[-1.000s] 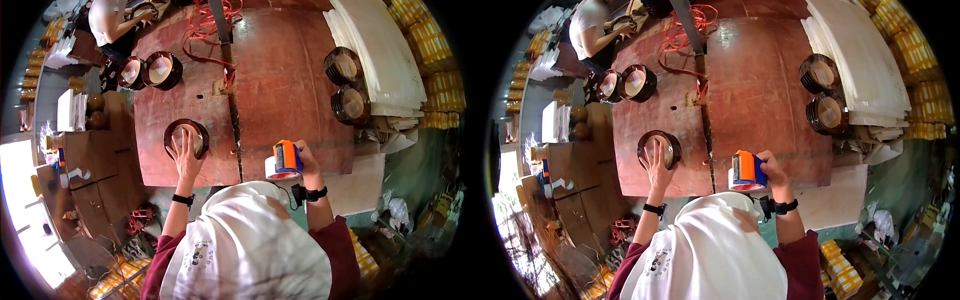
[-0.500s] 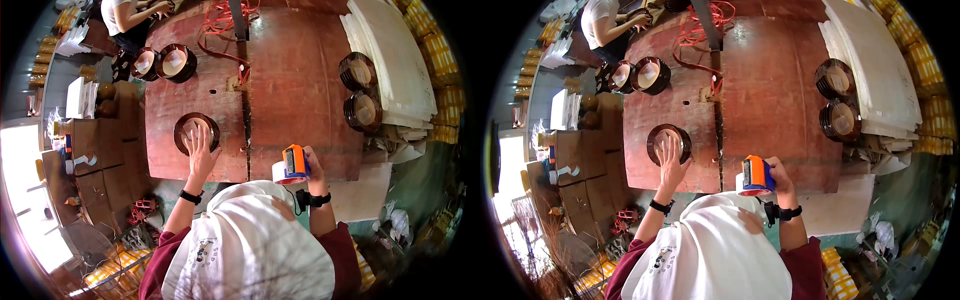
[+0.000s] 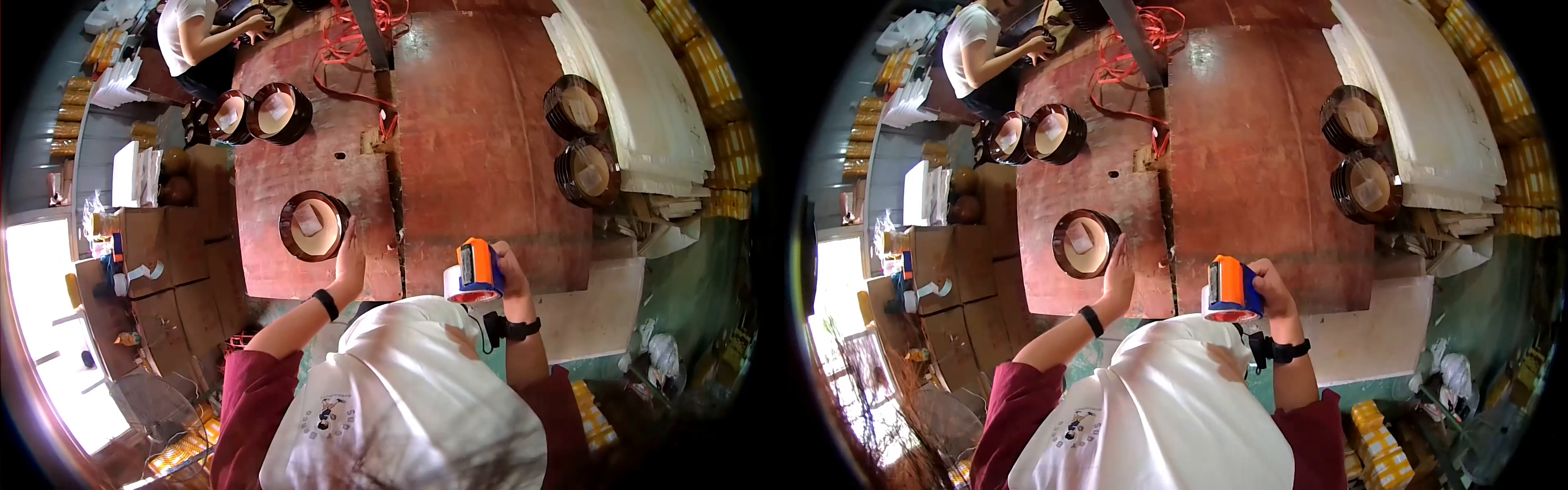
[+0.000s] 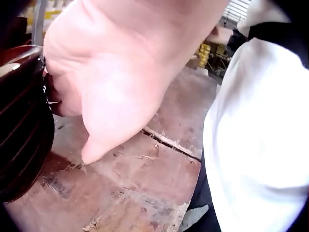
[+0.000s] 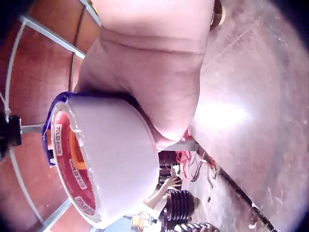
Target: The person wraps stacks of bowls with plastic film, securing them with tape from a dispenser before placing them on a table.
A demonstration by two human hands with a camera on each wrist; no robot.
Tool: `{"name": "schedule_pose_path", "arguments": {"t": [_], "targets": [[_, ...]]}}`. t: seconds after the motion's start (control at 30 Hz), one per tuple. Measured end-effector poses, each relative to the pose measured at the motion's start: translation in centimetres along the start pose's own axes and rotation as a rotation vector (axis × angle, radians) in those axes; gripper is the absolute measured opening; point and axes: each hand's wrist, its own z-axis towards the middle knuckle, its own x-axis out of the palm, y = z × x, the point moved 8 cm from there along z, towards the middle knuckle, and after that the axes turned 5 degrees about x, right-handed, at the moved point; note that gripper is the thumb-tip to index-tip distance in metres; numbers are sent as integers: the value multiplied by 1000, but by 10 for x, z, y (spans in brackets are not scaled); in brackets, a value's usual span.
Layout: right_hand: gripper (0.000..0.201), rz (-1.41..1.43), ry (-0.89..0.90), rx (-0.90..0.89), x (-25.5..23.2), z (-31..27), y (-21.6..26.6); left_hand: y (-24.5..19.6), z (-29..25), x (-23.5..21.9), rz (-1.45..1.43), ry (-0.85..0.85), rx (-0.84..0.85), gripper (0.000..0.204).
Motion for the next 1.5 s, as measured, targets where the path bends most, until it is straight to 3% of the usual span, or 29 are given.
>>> {"name": "schedule_pose_path", "arguments": {"t": [0.13,0.17,0.27,0.37,0.5,0.57,0.67,0.77,0.9,1.0,1.1,1.17,1.2,1.27,1.33,1.4,1.43,1.5], "targets": [[65,8,-164,-3,-3,-16,6,-13,18,10,17,83,-14,70],[59,-1,-124,-15,-6,-21,3,-21,24,17,32,116,18,71],[53,-9,-123,-32,-8,-33,2,-23,24,12,-98,61,54,69],[52,-11,-153,-39,-5,-35,5,-32,52,29,-338,-6,-64,61],[52,-19,-89,-35,-3,-30,2,-3,27,6,-92,27,48,60],[50,27,-250,-34,19,-34,13,4,13,0,18,126,182,68],[44,80,-221,-21,33,-35,13,-19,40,29,108,198,171,70],[40,78,-241,-9,11,-44,-4,-9,32,19,-12,149,164,68],[49,24,-460,-12,29,-48,2,-30,71,36,-79,116,101,66],[53,-15,-413,0,24,-45,-7,-53,103,56,-158,72,34,66],[55,-33,-403,-2,43,-39,0,-53,76,26,-572,-153,71,64],[55,-35,-356,8,46,-32,-4,-60,57,15,-723,-285,270,39],[54,-44,-305,17,37,-26,-11,-36,15,-8,-926,-216,433,37],[53,28,-215,116,42,-14,-25,41,-66,-24,-1385,-521,281,34],[55,-115,-106,43,101,11,5,95,-121,-1,-1937,-802,63,29],[63,-158,-47,76,123,34,5,98,-132,48,-2427,-821,-120,26],[63,-154,29,137,145,45,9,106,-143,56,-2480,-935,-113,29],[60,-288,91,138,162,67,5,112,-160,61,-2683,-917,-3,30]]}}
